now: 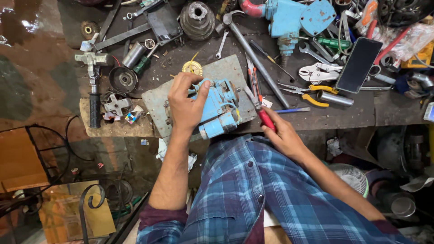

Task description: The person works on a blue electric motor mounted on a wooden board. They use pliers to adjust components and wires, then remove a brass gear from the motor shaft and place it on the workbench.

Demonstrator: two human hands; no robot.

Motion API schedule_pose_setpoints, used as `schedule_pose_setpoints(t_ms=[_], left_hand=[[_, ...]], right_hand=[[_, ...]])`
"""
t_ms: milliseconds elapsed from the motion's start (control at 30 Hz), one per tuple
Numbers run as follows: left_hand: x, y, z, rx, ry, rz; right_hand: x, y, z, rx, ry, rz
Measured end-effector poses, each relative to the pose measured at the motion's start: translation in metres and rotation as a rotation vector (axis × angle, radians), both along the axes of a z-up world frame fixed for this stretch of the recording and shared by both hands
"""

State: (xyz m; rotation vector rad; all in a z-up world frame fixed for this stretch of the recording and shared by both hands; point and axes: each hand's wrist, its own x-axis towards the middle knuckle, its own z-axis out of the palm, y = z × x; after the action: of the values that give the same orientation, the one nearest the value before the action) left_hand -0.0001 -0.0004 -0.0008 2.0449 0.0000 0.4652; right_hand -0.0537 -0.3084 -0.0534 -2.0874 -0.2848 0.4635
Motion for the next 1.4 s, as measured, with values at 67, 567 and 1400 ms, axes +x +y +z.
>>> schedule_pose_setpoints(t_ms=[67, 567, 1400], left_hand=[[0.001, 0.000, 0.000, 0.001, -0.005, 0.006], [-0.001, -0.002, -0.001, -0.030, 0.004, 0.041], [-0.005, -0.001, -0.012, -0.098, 0.042, 0.045]], right_hand=[[0.003, 0.011, 0.004, 0.029, -0.067, 0.022], [0.003, 0.030, -0.013, -0.049, -0.022, -0.040], [0.006, 0.023, 0.014, 0.182, -0.029, 0.022]])
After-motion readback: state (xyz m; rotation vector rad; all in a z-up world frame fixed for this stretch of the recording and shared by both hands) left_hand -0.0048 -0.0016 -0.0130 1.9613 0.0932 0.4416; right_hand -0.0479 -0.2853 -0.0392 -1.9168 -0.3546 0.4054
